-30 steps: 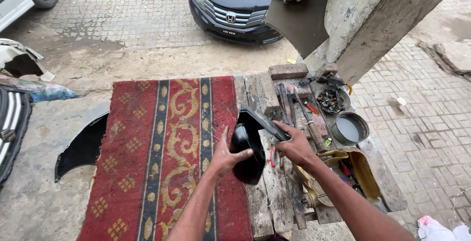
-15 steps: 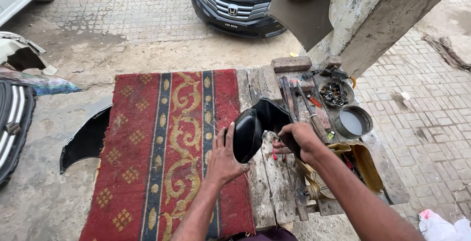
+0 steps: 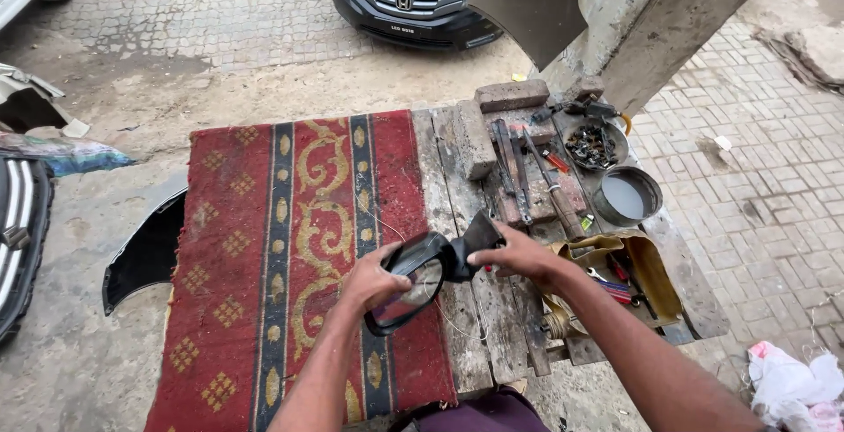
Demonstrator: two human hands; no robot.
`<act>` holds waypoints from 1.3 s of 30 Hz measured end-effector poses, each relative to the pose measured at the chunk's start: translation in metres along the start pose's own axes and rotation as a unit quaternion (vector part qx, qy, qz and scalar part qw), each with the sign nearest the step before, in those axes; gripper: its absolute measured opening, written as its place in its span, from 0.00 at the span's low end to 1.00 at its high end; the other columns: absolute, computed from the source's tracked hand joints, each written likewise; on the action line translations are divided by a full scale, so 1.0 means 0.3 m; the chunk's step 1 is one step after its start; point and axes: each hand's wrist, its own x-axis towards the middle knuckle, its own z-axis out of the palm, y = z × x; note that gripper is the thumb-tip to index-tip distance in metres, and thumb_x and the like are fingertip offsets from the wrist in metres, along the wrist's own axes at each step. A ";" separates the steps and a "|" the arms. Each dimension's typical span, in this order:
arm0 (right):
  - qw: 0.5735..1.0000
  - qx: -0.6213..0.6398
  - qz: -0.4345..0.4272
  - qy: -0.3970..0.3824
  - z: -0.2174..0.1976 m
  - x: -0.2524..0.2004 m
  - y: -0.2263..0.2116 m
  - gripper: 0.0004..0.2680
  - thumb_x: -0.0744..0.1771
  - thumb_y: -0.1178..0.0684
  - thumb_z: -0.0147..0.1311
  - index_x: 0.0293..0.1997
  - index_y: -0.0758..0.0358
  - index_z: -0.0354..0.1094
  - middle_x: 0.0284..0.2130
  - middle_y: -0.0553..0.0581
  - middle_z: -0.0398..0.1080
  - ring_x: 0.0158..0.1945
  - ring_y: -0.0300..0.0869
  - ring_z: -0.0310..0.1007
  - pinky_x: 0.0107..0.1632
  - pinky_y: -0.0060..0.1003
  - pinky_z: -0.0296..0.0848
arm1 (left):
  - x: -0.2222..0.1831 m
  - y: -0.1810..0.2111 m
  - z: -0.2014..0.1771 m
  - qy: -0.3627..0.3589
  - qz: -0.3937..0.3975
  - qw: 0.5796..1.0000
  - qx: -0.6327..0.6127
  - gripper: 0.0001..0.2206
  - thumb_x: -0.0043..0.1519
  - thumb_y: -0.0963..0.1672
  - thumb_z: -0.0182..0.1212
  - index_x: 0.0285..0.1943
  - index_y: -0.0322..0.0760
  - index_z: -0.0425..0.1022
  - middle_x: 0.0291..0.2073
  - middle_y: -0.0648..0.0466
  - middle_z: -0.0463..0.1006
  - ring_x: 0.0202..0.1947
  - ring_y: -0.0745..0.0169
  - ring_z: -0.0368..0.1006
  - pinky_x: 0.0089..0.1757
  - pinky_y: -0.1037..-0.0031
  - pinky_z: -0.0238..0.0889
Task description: Assembling and repairing a car side mirror by fitting housing components and using a screwdriver.
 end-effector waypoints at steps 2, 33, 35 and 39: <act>0.996 -0.081 -0.019 0.020 0.000 0.016 0.029 0.38 0.61 0.44 0.68 0.77 0.63 0.44 0.69 0.73 0.55 0.70 0.63 0.60 0.70 0.58 0.61 | -0.021 0.000 -0.002 -0.006 -0.006 1.000 -0.020 0.41 0.36 0.58 0.72 0.66 0.83 0.67 0.59 0.66 0.77 0.62 0.60 0.71 0.57 0.67 0.63; 0.963 -0.190 -0.048 0.187 -0.136 0.495 0.360 0.17 0.67 0.50 0.59 0.64 0.49 0.68 0.47 0.63 0.78 0.44 0.50 0.82 0.45 0.50 0.81 | 0.084 -0.028 -0.054 0.230 -0.043 0.921 -0.311 0.23 0.63 0.57 0.60 0.68 0.62 0.71 0.50 0.51 0.81 0.56 0.49 0.74 0.52 0.58 0.68; 0.983 -0.091 -0.069 0.147 -0.151 0.508 0.415 0.22 0.66 0.56 0.58 0.70 0.51 0.60 0.53 0.67 0.74 0.46 0.51 0.79 0.44 0.46 0.81 | 0.062 -0.015 -0.058 0.229 -0.039 0.926 -0.299 0.22 0.63 0.57 0.59 0.68 0.64 0.71 0.51 0.51 0.81 0.57 0.48 0.74 0.53 0.59 0.67; 0.993 0.060 -0.051 0.087 -0.119 0.366 0.321 0.34 0.61 0.60 0.65 0.77 0.55 0.50 0.66 0.69 0.64 0.59 0.58 0.72 0.52 0.50 0.76 | 0.073 -0.003 -0.050 0.255 -0.016 0.872 -0.417 0.18 0.62 0.49 0.66 0.62 0.53 0.77 0.42 0.51 0.83 0.43 0.64 0.73 0.44 0.70 0.71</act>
